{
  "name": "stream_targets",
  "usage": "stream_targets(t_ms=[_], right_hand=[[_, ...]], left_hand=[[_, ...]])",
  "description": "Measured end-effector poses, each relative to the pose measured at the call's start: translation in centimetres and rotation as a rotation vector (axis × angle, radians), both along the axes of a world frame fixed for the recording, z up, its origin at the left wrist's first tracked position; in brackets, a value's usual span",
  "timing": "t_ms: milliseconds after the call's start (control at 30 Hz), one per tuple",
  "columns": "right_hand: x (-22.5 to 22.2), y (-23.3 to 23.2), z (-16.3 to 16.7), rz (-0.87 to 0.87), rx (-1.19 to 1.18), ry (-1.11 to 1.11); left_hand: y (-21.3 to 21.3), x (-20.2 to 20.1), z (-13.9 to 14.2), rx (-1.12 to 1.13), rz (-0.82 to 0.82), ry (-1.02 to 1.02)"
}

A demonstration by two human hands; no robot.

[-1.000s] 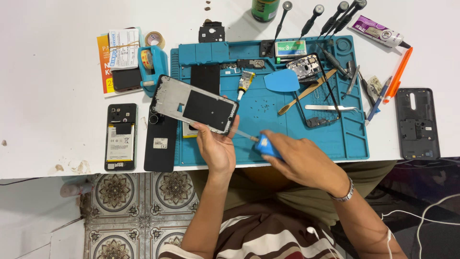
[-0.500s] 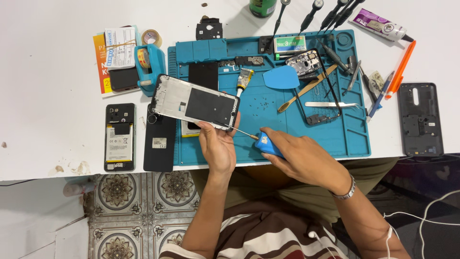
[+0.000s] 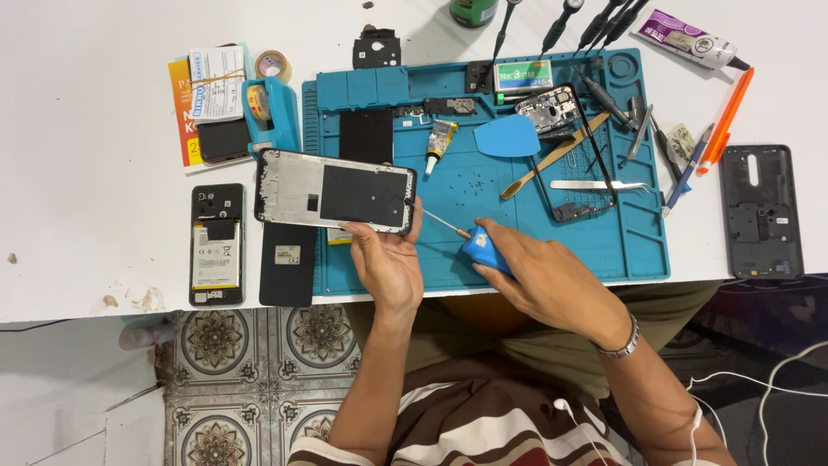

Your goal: The person uses a blue electric screwdriver to remove screws from the back of a disassembled smartphone. They then switch to a manual screwdriver to continue removing screws from the same device.

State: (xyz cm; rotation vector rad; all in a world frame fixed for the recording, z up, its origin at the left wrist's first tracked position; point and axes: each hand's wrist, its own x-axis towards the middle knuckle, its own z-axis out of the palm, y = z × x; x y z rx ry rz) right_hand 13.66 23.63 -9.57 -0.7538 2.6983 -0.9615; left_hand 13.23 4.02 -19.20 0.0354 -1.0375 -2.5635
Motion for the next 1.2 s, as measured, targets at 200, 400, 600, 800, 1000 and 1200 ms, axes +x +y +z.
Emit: stream_targets(t_ms=[200, 400, 600, 800, 1000, 1200], right_hand=[[0.18, -0.41, -0.11, 0.001, 0.035, 0.006], [0.64, -0.35, -0.07, 0.031, 0.048, 0.026], [0.48, -0.38, 0.09, 0.02, 0.042, 0.028], [0.53, -0.5, 0.09, 0.002, 0.042, 0.014], [0.55, -0.5, 0.08, -0.025, 0.017, 0.007], [0.52, -0.29, -0.08, -0.023, -0.009, 0.024]], left_hand=[[-0.19, -0.06, -0.08, 0.007, 0.004, -0.015], [-0.28, 0.1, 0.14, 0.027, 0.026, -0.034], [-0.59, 0.06, 0.05, 0.005, 0.058, -0.013], [-0.68, 0.18, -0.07, 0.006, 0.03, -0.008], [-0.56, 0.37, 0.53, 0.004, 0.023, -0.006], [-0.37, 0.43, 0.57, -0.006, 0.012, -0.024]])
